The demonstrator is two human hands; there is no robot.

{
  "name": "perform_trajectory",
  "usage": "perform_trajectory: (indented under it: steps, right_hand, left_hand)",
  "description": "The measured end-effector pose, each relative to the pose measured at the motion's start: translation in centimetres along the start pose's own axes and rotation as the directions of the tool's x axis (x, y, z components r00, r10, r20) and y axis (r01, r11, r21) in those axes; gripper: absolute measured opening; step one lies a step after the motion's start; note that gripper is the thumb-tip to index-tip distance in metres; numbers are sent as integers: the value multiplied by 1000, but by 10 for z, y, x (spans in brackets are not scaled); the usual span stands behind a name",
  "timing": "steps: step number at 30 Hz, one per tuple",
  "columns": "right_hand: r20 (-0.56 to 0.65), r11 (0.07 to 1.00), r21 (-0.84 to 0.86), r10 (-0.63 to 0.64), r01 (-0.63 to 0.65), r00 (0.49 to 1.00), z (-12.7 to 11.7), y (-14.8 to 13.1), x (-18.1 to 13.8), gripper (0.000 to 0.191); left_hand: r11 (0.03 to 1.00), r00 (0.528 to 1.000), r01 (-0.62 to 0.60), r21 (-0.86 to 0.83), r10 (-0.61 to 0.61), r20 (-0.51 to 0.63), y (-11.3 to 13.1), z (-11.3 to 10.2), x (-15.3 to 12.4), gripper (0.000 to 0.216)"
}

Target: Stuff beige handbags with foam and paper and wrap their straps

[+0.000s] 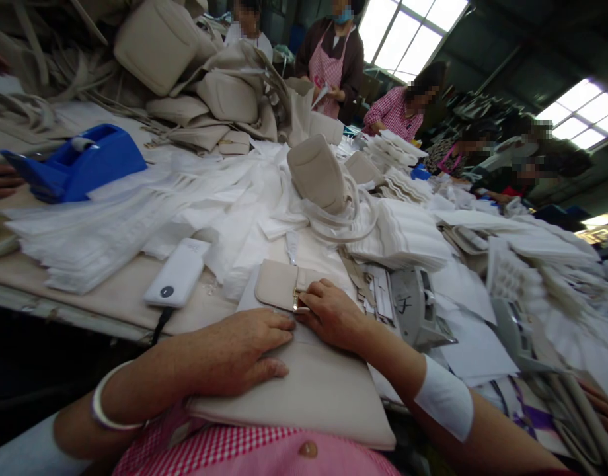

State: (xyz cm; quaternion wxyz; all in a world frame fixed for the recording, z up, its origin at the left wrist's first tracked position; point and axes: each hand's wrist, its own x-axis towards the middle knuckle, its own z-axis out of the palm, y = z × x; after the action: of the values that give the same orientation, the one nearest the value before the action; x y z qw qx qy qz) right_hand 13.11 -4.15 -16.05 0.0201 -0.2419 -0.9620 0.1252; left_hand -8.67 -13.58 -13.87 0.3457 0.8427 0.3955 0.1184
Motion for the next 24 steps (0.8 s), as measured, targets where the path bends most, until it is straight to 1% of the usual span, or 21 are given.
perform_trajectory:
  steps: [2,3,7,10,11,13,15,18,21,24]
  right_hand:
    - [1,997,-35,-62,62,998,1,0,3,19]
    - [-4,997,-34,-72,72,997,1,0,4,20]
    - [-32,999,32,-7,8,999,-3,0,7,25]
    - [-50,996,85,-21,25,999,-2,2,6,27]
    - [-64,993,113,-18,25,998,-1,4,5,29]
    - [-81,980,199,29,-12,996,-1,8,4,34]
    - [-56,949,307,86,-65,995,-2,13,4,38]
    - [21,887,441,146,-140,989,-6,19,5,40]
    - [64,849,503,152,-164,986,-10,24,6,39]
    - [82,815,550,165,-183,983,-10,26,6,39]
  left_hand:
    - [1000,1000,13,11,-14,11,1,1,-1,38]
    - [1000,1000,14,15,-15,12,1,1,-1,38]
    - [1000,999,-27,1,27,-32,0,3,-1,36]
    - [998,997,-56,-7,55,-63,-2,4,-2,34]
    - [998,996,-61,-6,60,-66,-3,4,-2,34]
    - [998,996,-64,-1,64,-65,-4,4,-2,33]
    - [998,996,-61,5,61,-57,-5,5,-3,34]
    - [999,998,-50,8,50,-38,-5,5,-4,35]
    - [999,999,-40,-5,40,-31,-4,4,-4,35]
    - [999,998,-43,-15,43,-39,-4,3,-4,34]
